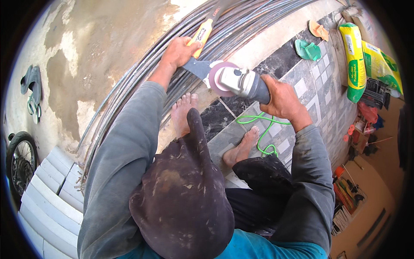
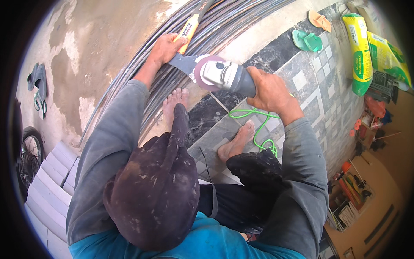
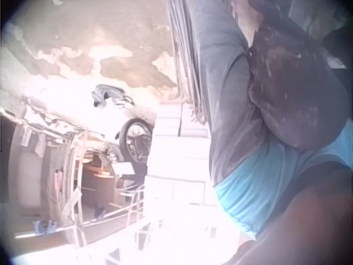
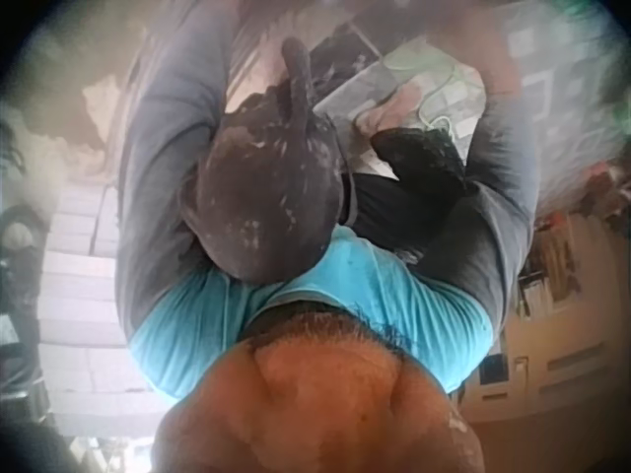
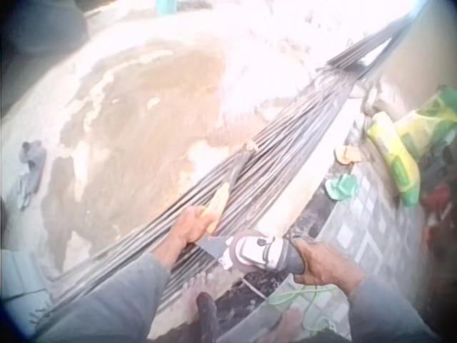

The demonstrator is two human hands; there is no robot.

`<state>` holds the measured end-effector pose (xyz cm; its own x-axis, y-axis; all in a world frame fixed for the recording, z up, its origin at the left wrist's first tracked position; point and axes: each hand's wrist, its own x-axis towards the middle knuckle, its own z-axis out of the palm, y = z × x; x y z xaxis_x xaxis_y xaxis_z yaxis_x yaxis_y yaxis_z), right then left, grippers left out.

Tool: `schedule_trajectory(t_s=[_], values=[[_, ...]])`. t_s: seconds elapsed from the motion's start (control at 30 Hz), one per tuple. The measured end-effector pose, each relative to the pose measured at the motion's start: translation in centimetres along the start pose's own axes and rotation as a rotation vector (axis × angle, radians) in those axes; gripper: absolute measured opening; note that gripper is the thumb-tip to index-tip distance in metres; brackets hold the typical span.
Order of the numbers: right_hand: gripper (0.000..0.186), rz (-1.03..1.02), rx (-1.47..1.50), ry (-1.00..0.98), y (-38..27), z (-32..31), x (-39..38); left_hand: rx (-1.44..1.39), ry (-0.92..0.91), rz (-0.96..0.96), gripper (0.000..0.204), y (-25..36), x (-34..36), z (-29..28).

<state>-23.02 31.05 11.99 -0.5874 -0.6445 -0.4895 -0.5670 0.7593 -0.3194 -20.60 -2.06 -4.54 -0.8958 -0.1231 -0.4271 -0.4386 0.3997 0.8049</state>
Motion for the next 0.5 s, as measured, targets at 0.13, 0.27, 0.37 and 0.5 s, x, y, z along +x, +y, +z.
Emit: schedule_trajectory(t_s=[0.13, 0.27, 0.37, 0.5], values=[[0.068, -0.051, 0.046, -0.005, -1.1, 0.9, -0.3, -0.005, -0.020, 0.003, 0.056, 0.1, -0.1, -0.4], [0.068, 0.022, 0.057, 0.048, 0.6, 0.0, 0.9, 0.008, -0.018, 0.019, 0.058, 0.0, 0.2, -0.1], [0.068, -0.029, 0.019, 0.008, 0.1, 0.8, 0.2, 0.016, -0.019, 0.013, 0.057, 0.0, 0.1, -0.1], [0.068, -0.074, 0.043, -0.005, -0.5, 1.4, -0.5, -0.027, -0.005, -0.002, 0.056, -0.1, -0.1, -0.2]])
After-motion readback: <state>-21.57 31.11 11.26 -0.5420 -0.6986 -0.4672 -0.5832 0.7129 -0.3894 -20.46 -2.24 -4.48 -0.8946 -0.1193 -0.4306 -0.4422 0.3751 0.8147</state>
